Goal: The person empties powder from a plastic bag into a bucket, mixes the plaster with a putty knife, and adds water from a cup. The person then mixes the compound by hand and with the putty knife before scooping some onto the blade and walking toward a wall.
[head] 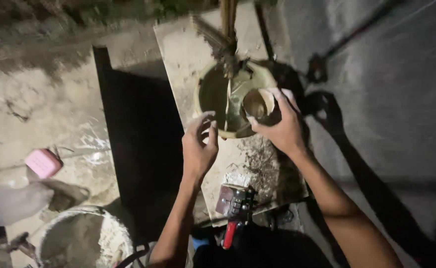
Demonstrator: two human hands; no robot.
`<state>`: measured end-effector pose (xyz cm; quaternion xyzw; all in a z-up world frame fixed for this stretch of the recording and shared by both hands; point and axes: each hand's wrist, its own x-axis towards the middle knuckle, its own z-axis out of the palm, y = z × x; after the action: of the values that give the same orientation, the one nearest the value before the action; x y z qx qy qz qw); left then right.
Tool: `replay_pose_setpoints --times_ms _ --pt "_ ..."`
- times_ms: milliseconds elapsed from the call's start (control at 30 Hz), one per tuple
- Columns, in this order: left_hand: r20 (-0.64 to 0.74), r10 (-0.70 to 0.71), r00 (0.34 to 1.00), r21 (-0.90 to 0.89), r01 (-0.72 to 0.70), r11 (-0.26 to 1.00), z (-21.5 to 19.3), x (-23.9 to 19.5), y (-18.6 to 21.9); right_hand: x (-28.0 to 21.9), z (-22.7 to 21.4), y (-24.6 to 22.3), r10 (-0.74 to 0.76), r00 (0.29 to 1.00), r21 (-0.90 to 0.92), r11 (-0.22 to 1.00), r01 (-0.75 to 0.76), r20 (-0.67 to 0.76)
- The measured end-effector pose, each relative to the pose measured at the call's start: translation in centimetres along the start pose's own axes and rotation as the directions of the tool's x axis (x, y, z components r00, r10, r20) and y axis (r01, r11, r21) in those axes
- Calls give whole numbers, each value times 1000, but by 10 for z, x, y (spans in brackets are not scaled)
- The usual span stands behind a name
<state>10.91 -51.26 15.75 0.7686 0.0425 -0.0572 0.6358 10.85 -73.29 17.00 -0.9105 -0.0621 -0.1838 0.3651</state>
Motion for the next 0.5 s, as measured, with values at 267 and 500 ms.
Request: replay_pose_setpoints --times_ms 267,500 --pt "105 329 939 -59 -324 944 -37 -46 129 0 -112 -136 47 986 7 999 -46 -161" --pt "237 242 941 -66 -232 970 -77 -123 208 -30 -194 -238 -11 981 7 1000 13 -195"
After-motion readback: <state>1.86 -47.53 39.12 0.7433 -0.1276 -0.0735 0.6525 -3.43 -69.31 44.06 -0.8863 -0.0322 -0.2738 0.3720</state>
